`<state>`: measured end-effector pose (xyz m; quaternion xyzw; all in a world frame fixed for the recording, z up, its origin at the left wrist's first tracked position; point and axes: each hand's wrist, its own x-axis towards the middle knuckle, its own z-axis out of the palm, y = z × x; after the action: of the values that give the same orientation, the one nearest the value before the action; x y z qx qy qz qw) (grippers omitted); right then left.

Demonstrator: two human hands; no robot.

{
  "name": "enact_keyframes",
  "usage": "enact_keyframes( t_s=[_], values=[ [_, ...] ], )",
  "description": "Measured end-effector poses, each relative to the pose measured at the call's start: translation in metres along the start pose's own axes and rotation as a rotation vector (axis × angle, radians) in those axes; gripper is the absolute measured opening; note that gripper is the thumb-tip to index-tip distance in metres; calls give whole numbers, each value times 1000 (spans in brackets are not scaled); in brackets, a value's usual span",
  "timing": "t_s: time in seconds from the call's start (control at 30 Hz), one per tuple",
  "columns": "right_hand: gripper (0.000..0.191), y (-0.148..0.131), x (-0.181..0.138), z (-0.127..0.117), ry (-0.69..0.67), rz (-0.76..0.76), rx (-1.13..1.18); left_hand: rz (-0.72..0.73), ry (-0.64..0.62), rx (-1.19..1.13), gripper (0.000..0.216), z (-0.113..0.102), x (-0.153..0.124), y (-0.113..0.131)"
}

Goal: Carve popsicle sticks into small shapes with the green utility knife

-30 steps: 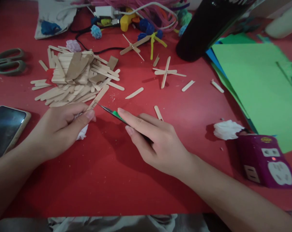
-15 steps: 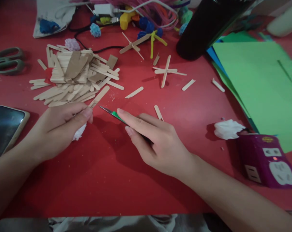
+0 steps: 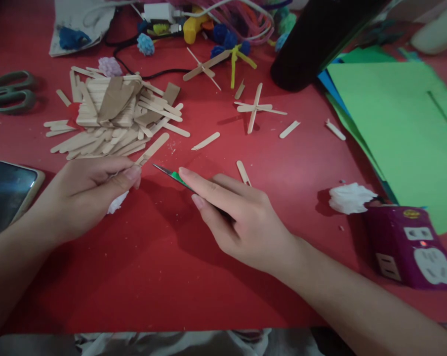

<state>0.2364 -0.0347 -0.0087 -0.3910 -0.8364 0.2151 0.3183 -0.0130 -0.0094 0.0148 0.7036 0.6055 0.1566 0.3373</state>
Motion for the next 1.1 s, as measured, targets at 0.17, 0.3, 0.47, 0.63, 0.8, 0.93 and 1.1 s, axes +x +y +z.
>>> enact_keyframes(
  t_s=[0.17, 0.3, 0.47, 0.63, 0.8, 0.93, 1.1],
  values=[
    [43, 0, -1, -2, -19, 7, 9, -24, -21, 28, 37, 0, -1, 2],
    [41, -1, -2, -2, -15, 14, -3, -30, -13, 129, 36, 2, -2, 4],
    [42, -1, -1, -3, -37, 18, -18, -72, -6, 265, 33, 6, -3, 7],
    [44, -2, -2, -3, -36, 36, -18, -85, -24, 228, 33, 5, -3, 8],
    [43, -3, -2, -2, -35, 57, -31, -54, 13, 174, 34, 5, -3, 5],
    [41, -3, -2, -2, -34, 50, -32, -43, 19, 167, 34, 4, -2, 5],
    [39, -2, 0, -3, -37, 52, -55, -53, 30, 148, 34, 5, -2, 5]
  ],
)
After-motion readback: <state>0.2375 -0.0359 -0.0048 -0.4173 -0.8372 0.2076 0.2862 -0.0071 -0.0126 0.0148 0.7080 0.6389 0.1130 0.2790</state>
